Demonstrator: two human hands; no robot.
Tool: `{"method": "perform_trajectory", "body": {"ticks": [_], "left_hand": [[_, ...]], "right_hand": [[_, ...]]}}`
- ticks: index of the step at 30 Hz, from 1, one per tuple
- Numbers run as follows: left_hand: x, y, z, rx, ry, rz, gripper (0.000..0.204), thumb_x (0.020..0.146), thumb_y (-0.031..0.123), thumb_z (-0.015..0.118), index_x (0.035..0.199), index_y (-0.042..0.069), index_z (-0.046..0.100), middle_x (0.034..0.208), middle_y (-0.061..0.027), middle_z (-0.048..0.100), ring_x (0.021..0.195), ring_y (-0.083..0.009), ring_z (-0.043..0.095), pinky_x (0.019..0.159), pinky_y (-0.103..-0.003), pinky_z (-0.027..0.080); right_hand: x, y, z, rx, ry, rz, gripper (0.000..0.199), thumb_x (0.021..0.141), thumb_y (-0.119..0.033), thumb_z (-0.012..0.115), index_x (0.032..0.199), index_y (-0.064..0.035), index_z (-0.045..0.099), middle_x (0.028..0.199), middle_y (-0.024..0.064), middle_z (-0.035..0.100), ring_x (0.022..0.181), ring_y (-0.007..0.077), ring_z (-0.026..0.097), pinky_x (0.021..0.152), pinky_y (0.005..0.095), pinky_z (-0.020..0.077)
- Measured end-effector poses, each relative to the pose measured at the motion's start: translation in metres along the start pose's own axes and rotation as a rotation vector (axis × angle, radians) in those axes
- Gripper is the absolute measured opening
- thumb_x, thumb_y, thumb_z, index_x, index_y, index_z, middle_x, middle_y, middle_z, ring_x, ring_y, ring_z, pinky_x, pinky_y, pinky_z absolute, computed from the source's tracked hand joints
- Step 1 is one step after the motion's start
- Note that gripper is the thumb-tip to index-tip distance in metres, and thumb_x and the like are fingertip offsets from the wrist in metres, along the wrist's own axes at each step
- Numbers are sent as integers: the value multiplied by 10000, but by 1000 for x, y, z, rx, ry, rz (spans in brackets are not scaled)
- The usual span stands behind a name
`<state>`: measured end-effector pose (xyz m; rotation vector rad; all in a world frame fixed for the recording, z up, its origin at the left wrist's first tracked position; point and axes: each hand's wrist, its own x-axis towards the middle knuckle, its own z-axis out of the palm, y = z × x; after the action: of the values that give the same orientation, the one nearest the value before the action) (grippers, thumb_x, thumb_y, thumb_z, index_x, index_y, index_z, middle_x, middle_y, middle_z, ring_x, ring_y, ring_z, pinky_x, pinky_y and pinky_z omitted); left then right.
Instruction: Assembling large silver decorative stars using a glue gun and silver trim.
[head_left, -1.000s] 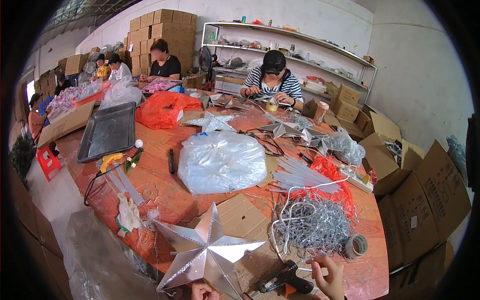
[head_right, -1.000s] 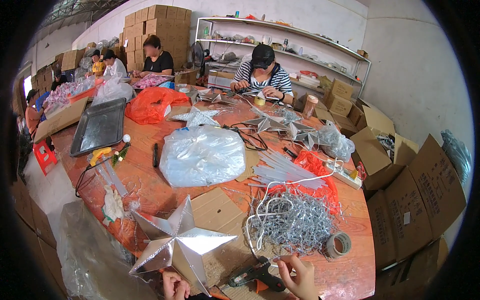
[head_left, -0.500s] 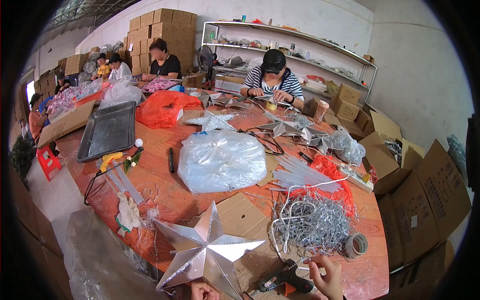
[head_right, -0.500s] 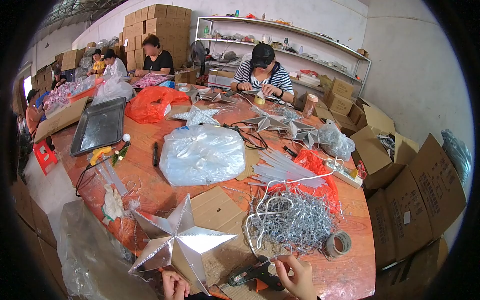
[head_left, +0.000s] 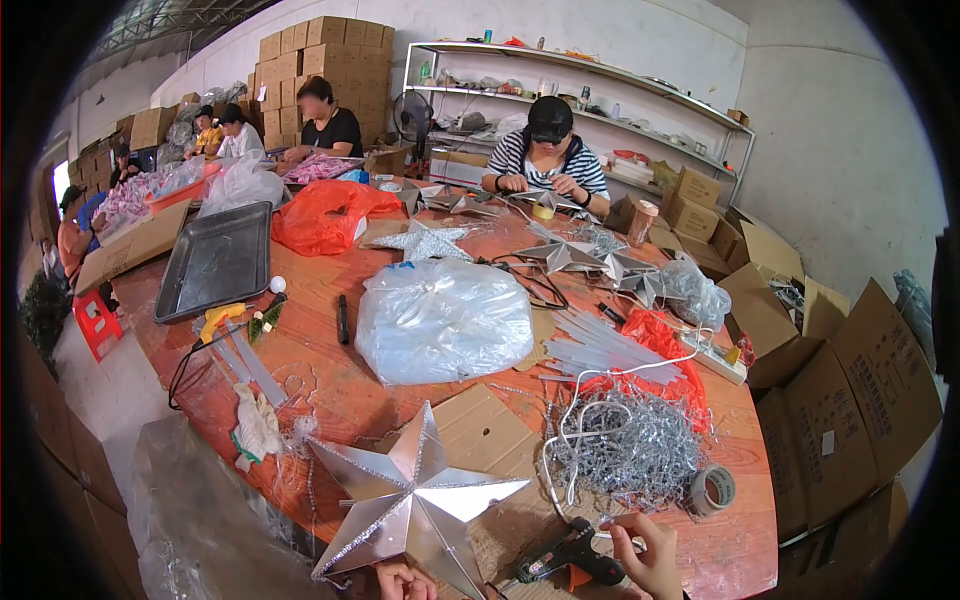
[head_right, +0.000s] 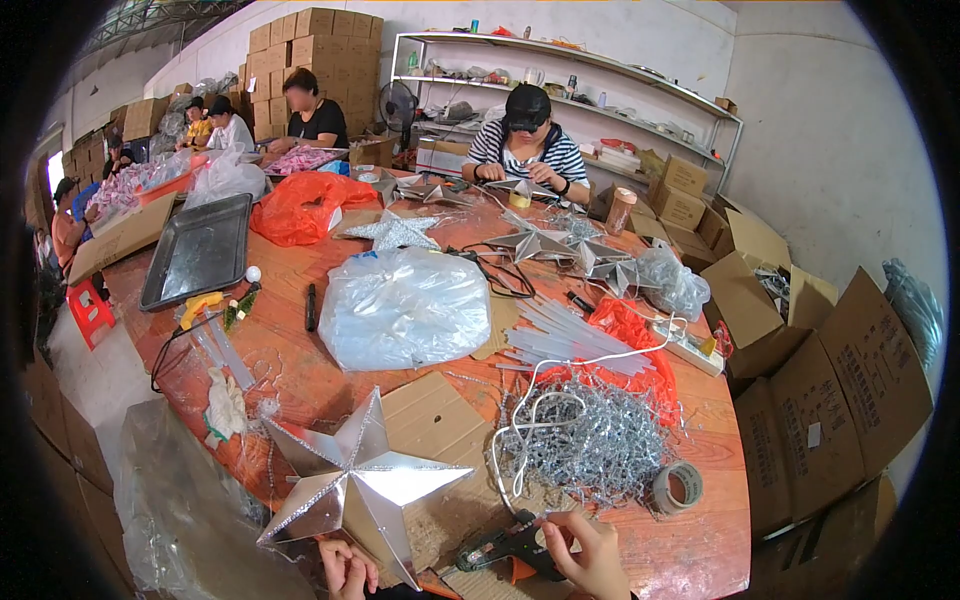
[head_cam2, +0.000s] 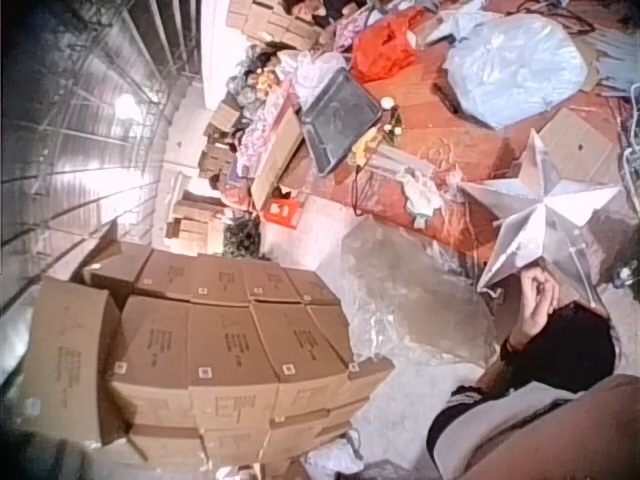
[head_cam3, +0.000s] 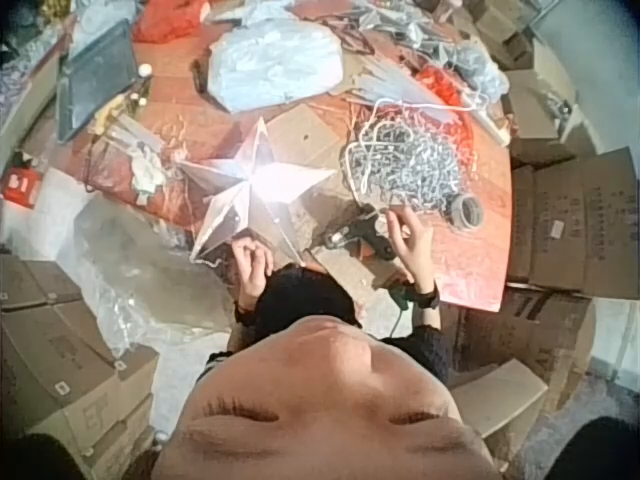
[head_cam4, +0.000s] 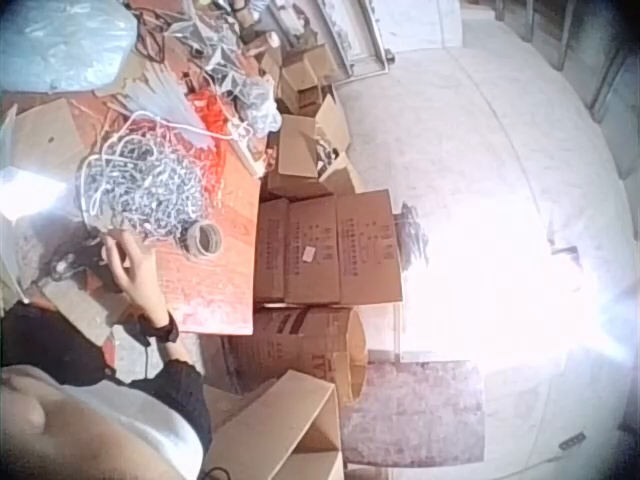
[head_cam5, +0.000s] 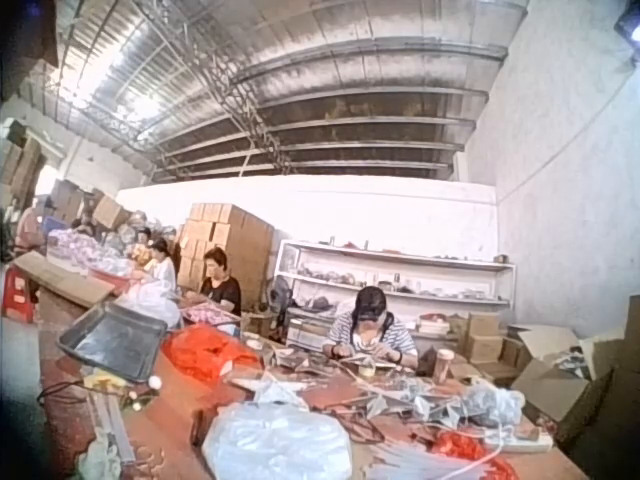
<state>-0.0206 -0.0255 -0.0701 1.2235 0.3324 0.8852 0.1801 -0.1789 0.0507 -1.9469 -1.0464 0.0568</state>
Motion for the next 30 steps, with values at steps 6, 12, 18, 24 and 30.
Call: {"method": "perform_trajectory", "body": {"ticks": [6, 12, 18, 24, 30], "left_hand": [[0, 5, 1, 35, -6, -31, 106, 905, 120, 398, 974, 87, 324, 683, -46, 373, 487, -98, 368, 438, -201, 304], [2, 6, 1, 23, -13, -18, 97, 900, 92, 392, 971, 87, 326, 668, -44, 375, 487, -98, 363, 449, -200, 298], [1, 6, 2, 31, -6, -6, 104, 901, 101, 397, 977, 80, 329, 662, -42, 374, 485, -99, 361, 449, -200, 294], [1, 8, 3, 25, -4, -13, 112, 901, 119, 402, 973, 77, 327, 660, -43, 371, 484, -98, 358, 444, -202, 290], [0, 3, 1, 6, -6, -33, 124, 899, 137, 412, 970, 80, 328, 656, -45, 375, 480, -96, 355, 435, -203, 289]], "right_hand": [[0, -2, 1, -21, 17, -12, 73, 815, -52, 538, 849, -10, 587, 600, 70, 540, 511, 97, 499, 468, 233, 392], [2, 1, 2, -36, 29, -67, 71, 816, -51, 539, 848, -7, 584, 595, 65, 537, 501, 88, 483, 455, 226, 382], [0, 4, 4, -35, 36, -50, 79, 821, -59, 535, 858, -7, 582, 601, 66, 535, 504, 78, 474, 459, 222, 393], [-4, 10, 6, -18, -6, 42, 93, 828, -68, 531, 878, -4, 576, 639, 68, 540, 528, 77, 478, 474, 220, 405], [-2, 13, 7, -67, -5, -36, 93, 831, -70, 530, 875, 3, 567, 660, 67, 541, 582, 80, 492, 508, 220, 419]]}}
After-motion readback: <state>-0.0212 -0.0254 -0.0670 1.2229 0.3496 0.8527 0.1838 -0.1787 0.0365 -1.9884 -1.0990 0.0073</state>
